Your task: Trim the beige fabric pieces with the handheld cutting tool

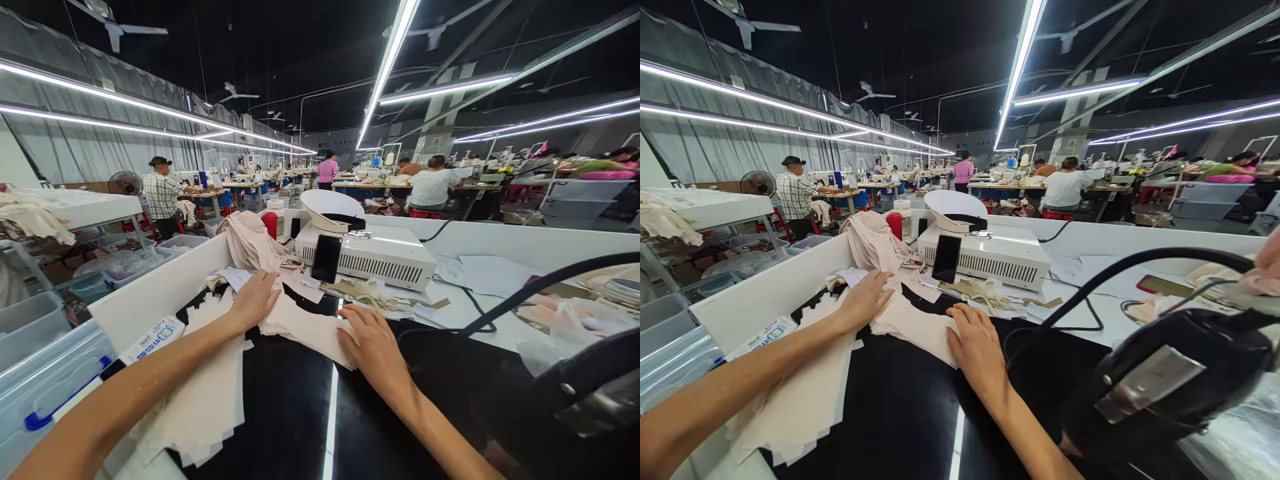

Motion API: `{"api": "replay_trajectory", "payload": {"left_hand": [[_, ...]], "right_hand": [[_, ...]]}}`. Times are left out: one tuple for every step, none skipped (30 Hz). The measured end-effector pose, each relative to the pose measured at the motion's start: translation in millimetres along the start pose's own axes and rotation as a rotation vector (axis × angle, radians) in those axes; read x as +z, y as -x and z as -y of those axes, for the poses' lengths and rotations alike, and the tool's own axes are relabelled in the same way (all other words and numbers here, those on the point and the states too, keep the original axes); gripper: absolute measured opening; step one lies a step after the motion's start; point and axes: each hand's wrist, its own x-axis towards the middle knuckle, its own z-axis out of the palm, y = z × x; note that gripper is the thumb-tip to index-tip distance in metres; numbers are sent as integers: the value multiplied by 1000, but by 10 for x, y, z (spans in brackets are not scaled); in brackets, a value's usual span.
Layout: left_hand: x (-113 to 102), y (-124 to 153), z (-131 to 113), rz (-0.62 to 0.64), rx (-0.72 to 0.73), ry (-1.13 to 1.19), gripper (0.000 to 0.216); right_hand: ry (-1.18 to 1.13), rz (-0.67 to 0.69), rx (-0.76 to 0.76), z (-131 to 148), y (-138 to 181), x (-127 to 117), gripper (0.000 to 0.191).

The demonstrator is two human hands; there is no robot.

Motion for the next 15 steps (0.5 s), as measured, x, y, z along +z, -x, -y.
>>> {"api": "replay_trajectory", "payload": {"left_hand": [[-4, -2, -20, 23, 72, -12, 42], [6, -8, -34, 55, 140, -19, 40], [30, -13, -39, 90, 201, -26, 39], [66, -16, -35, 125, 251, -33, 38], [112, -13, -23, 157, 288, -41, 37], [163, -4, -3, 185, 312, -49, 37], [216, 9, 21, 208, 325, -58, 37], [265, 26, 48, 226, 329, -66, 38], [305, 44, 73, 239, 327, -73, 40], [331, 60, 94, 247, 322, -79, 42], [342, 73, 109, 251, 315, -83, 44], [333, 85, 115, 252, 308, -86, 46], [305, 95, 114, 250, 300, -88, 48], [257, 108, 107, 247, 289, -89, 49], [191, 127, 96, 239, 274, -90, 49]], "right_hand": [[6, 6, -29, 28, 19, 2, 29], [11, 15, -54, 55, 39, 10, 28], [14, 27, -74, 79, 60, 24, 28], [17, 41, -89, 98, 82, 43, 27], [19, 56, -100, 112, 104, 66, 26], [20, 71, -107, 121, 125, 88, 25], [20, 84, -111, 127, 144, 108, 24], [19, 95, -113, 130, 160, 123, 24], [15, 102, -113, 133, 173, 132, 25], [11, 106, -112, 138, 183, 135, 26], [4, 107, -109, 147, 192, 132, 27], [-4, 108, -107, 163, 200, 123, 27], [-14, 107, -104, 185, 211, 109, 28], [-26, 107, -102, 215, 226, 92, 28], [-40, 106, -100, 253, 247, 71, 29]]}}
